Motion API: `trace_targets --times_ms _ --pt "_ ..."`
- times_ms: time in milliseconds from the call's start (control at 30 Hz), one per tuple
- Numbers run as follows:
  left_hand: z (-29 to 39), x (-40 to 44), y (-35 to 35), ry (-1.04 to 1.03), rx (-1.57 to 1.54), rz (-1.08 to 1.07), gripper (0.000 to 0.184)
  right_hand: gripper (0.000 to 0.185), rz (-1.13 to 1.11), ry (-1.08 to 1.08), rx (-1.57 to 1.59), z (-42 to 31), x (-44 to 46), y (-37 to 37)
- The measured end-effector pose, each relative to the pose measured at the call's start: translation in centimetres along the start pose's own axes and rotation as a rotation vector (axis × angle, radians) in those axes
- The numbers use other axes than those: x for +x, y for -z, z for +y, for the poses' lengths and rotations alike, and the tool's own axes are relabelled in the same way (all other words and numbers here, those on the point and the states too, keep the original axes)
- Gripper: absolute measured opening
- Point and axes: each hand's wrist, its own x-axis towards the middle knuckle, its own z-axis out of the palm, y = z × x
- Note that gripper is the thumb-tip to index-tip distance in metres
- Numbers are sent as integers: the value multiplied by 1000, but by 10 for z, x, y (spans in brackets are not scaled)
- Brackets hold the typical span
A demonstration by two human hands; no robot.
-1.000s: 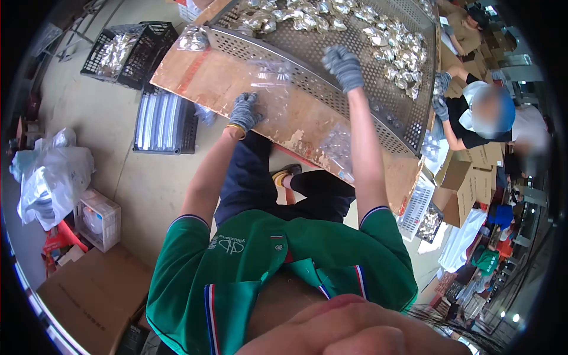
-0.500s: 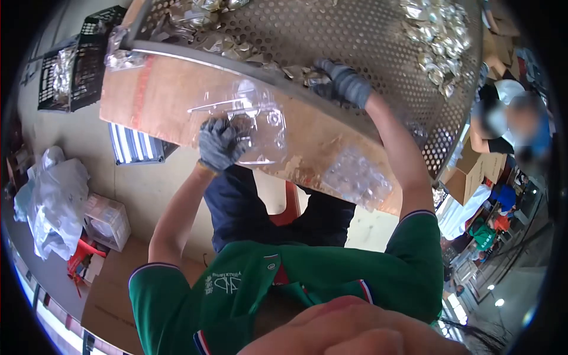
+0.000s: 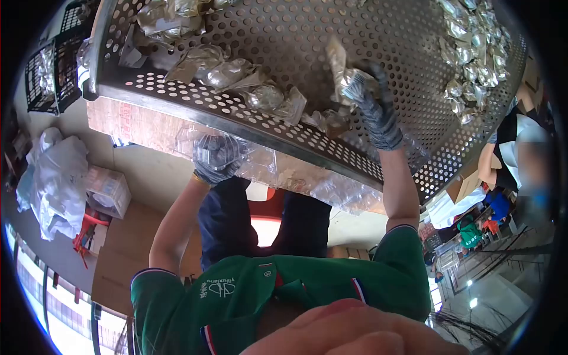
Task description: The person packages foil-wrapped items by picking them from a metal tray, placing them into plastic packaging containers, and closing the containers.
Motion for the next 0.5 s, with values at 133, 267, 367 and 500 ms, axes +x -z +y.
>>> trace_targets --times_ms 133,267,367,500 --pt "12 23 13 -17 146 16 29 52 49 295 -288 -8 -11 -6" --pt "7 16 8 -62 178 44 26 53 -93 565 -626 -21 -6 -13" --pt "8 9 3 25 171 89 32 51 -119 587 -679 -14 -6 -8" --pt "12 18 12 29 113 156 30 50 -115 625 -760 -17 -8 -8"
